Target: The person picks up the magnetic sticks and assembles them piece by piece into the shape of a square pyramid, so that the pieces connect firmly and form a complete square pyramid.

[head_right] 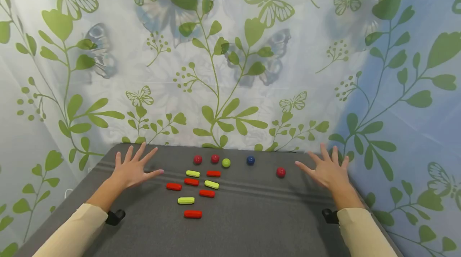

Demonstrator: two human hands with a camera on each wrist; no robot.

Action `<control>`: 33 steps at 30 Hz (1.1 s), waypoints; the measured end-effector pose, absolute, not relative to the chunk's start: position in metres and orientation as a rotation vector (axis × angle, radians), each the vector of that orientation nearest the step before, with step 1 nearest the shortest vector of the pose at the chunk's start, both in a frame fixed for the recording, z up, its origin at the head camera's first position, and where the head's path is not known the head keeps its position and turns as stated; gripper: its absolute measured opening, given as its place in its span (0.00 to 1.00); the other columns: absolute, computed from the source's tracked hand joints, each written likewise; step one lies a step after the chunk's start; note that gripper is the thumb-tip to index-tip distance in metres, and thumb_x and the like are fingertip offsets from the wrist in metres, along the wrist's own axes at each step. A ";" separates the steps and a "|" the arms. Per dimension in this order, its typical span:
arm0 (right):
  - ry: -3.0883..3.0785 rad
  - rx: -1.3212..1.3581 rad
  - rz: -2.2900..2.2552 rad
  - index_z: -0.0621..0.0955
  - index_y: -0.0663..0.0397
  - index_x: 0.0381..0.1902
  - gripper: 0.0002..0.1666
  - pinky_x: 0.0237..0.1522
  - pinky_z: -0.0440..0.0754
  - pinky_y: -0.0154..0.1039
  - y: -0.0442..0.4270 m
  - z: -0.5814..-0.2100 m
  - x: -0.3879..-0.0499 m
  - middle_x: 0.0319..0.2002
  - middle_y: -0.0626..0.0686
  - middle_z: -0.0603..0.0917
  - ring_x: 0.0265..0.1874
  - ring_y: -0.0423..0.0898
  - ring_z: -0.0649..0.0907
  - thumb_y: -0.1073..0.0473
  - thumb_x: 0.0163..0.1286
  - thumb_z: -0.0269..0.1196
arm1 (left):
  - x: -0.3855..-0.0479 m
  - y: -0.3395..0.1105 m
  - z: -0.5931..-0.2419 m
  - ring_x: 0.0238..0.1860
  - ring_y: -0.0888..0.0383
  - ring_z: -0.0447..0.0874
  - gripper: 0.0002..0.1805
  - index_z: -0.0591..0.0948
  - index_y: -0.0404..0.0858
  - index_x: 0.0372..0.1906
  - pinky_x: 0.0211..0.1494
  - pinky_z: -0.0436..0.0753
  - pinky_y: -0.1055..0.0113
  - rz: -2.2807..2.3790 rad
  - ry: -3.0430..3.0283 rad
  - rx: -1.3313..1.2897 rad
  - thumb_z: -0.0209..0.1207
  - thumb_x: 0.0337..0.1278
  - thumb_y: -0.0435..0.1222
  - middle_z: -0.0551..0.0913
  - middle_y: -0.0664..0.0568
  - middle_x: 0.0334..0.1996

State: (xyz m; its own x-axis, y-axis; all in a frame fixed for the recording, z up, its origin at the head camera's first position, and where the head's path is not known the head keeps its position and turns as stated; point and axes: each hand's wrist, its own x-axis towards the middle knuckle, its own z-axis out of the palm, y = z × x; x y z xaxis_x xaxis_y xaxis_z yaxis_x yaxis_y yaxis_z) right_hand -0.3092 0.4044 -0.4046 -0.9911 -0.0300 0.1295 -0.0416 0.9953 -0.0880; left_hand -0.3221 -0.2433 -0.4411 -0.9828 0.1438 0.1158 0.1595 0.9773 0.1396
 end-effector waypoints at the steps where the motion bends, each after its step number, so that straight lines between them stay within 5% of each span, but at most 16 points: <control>1: -3.008 0.057 0.140 0.63 0.49 0.79 0.57 0.61 0.27 0.85 0.404 -0.405 -0.309 0.81 0.69 0.38 0.75 0.82 0.36 0.16 0.68 0.44 | -0.321 -0.243 -0.443 0.80 0.24 0.37 0.57 0.52 0.57 0.83 0.72 0.31 0.22 -0.224 -3.016 -0.237 0.45 0.53 0.81 0.41 0.40 0.84; 13: -2.955 0.135 0.211 0.63 0.47 0.80 0.54 0.65 0.33 0.84 0.392 -0.432 -0.308 0.83 0.66 0.40 0.77 0.78 0.40 0.19 0.69 0.49 | -0.299 -0.224 -0.460 0.80 0.27 0.41 0.53 0.57 0.56 0.82 0.74 0.36 0.23 -0.267 -2.961 -0.324 0.50 0.55 0.77 0.48 0.40 0.83; 24: -2.799 0.376 0.324 0.71 0.50 0.75 0.45 0.70 0.53 0.77 0.361 -0.455 -0.310 0.81 0.67 0.54 0.79 0.71 0.53 0.30 0.71 0.60 | -0.273 -0.197 -0.466 0.81 0.28 0.44 0.52 0.59 0.56 0.81 0.74 0.41 0.22 -0.339 -2.977 -0.495 0.52 0.55 0.76 0.51 0.41 0.83; 33: -2.786 0.366 0.475 0.75 0.54 0.71 0.40 0.68 0.57 0.78 0.343 -0.469 -0.315 0.79 0.68 0.56 0.77 0.73 0.55 0.34 0.71 0.63 | -0.254 -0.169 -0.462 0.81 0.33 0.49 0.50 0.62 0.56 0.80 0.75 0.50 0.26 -0.538 -2.987 -0.685 0.56 0.56 0.73 0.55 0.45 0.82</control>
